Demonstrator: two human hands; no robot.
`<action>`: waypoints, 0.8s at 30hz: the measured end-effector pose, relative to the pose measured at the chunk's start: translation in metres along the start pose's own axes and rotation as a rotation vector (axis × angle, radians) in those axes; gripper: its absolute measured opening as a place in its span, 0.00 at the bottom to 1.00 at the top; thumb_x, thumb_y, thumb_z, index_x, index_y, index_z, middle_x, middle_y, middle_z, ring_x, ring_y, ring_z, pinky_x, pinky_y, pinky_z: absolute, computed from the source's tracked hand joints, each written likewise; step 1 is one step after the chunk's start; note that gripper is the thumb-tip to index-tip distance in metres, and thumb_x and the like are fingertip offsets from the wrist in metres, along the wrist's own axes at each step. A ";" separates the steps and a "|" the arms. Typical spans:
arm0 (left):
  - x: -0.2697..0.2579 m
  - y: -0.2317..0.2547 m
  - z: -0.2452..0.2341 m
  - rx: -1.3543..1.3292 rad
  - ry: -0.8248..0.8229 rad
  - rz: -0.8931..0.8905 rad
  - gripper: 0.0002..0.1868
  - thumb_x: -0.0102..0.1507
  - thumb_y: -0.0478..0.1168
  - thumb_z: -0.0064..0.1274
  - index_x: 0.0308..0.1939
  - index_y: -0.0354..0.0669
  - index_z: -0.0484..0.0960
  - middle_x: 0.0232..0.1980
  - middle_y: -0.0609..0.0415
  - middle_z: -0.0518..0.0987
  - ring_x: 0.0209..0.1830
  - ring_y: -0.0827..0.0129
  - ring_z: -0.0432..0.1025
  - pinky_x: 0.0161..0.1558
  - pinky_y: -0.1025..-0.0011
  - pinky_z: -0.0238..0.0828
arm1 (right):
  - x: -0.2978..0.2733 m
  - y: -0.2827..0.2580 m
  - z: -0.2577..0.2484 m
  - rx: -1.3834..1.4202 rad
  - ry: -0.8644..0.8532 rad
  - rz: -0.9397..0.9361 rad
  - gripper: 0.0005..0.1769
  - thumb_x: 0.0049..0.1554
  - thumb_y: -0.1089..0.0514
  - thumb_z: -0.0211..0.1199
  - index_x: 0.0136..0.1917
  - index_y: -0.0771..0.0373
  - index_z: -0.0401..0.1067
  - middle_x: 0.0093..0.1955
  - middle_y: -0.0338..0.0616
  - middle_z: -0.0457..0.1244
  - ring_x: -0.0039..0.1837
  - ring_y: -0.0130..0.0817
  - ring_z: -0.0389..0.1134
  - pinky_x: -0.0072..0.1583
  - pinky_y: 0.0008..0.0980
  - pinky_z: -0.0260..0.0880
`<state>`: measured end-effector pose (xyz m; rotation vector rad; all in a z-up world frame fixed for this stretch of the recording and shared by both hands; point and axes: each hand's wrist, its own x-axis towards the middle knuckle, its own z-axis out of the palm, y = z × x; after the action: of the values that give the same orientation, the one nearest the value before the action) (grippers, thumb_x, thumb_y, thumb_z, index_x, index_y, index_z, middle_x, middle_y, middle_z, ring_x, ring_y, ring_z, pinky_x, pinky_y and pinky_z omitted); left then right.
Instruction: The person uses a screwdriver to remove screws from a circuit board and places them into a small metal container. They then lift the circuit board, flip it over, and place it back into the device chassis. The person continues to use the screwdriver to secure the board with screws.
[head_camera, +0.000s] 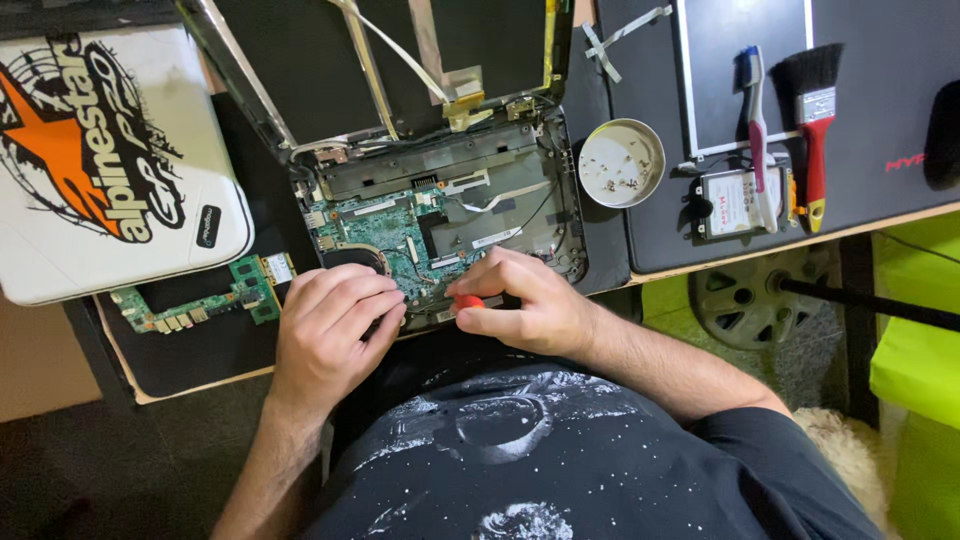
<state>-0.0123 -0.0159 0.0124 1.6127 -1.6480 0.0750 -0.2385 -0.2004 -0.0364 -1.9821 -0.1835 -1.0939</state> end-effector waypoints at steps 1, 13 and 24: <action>0.002 0.000 0.000 0.001 0.003 -0.005 0.04 0.74 0.38 0.76 0.45 0.48 0.96 0.49 0.58 0.93 0.54 0.53 0.88 0.59 0.52 0.85 | -0.001 0.002 0.000 0.003 -0.005 0.000 0.13 0.71 0.70 0.73 0.66 0.59 0.87 0.57 0.61 0.75 0.50 0.61 0.81 0.45 0.55 0.85; 0.003 0.002 0.000 0.007 0.037 -0.010 0.06 0.75 0.40 0.75 0.43 0.50 0.96 0.48 0.60 0.93 0.51 0.54 0.88 0.59 0.53 0.85 | 0.019 -0.014 -0.003 0.015 0.005 0.019 0.19 0.68 0.72 0.77 0.70 0.63 0.82 0.57 0.65 0.78 0.47 0.64 0.81 0.43 0.57 0.83; 0.009 0.003 -0.001 0.038 -0.002 0.064 0.05 0.76 0.40 0.73 0.44 0.49 0.96 0.48 0.58 0.92 0.49 0.55 0.87 0.55 0.52 0.83 | 0.021 -0.041 -0.034 0.011 0.211 0.096 0.36 0.63 0.75 0.81 0.78 0.56 0.74 0.55 0.67 0.80 0.48 0.66 0.83 0.48 0.60 0.87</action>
<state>-0.0134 -0.0220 0.0194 1.5889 -1.7095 0.1383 -0.2672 -0.2044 0.0129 -1.8313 0.0180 -1.2266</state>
